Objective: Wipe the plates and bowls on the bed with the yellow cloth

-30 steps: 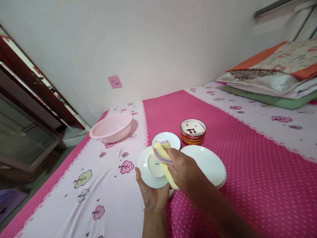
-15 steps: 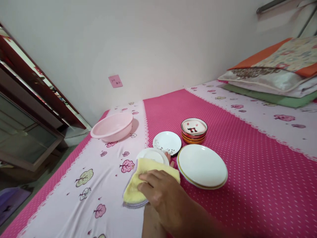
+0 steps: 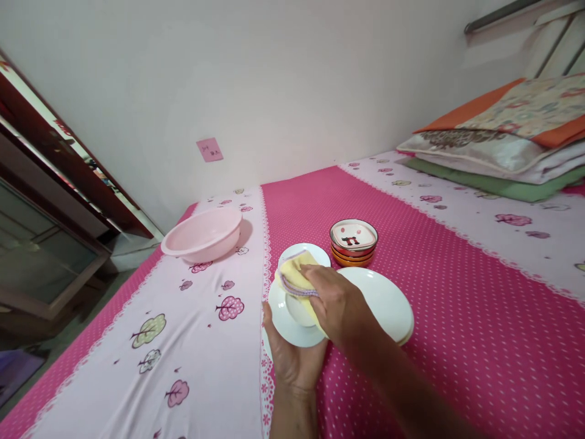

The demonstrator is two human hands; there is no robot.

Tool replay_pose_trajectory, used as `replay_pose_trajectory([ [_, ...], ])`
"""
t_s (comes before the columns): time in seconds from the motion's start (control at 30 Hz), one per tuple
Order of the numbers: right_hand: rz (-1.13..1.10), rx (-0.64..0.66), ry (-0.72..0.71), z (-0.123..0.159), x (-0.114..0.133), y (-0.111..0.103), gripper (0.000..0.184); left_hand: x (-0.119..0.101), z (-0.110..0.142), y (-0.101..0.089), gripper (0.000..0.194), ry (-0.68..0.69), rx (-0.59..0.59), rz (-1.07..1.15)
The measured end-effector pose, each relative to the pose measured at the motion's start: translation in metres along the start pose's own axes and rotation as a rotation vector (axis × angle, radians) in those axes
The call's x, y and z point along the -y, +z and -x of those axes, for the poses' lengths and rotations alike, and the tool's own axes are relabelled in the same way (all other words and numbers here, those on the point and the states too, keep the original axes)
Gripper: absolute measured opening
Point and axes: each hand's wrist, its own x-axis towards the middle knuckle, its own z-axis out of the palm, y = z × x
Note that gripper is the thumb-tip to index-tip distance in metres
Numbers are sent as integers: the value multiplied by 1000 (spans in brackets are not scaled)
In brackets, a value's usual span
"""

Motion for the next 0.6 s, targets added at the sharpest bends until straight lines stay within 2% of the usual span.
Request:
replay_pose_trajectory([
  [0.1,-3,93,46,1,12,-3,36,-7,-2,1,64,35,-69,14],
  [0.2,-80,172,20,11,23,0,30,-21,-2,1,66,103,-137,-97],
  [0.3,-203,157,-154,26,32,6,33,-36,2,-3,72,222,-232,-506],
  [0.37,-261,145,-256,34,42,10,36,-39,9,-8,61,270,-302,-756],
  [0.47,-269,228,-341,35,58,16,30,-23,18,-14,39,439,-372,-950],
  [0.53,-232,290,-379,31,65,19,29,-3,20,-11,33,643,-419,-1115],
  [0.6,-218,274,-403,25,67,20,33,17,18,-1,33,802,-451,-1288],
])
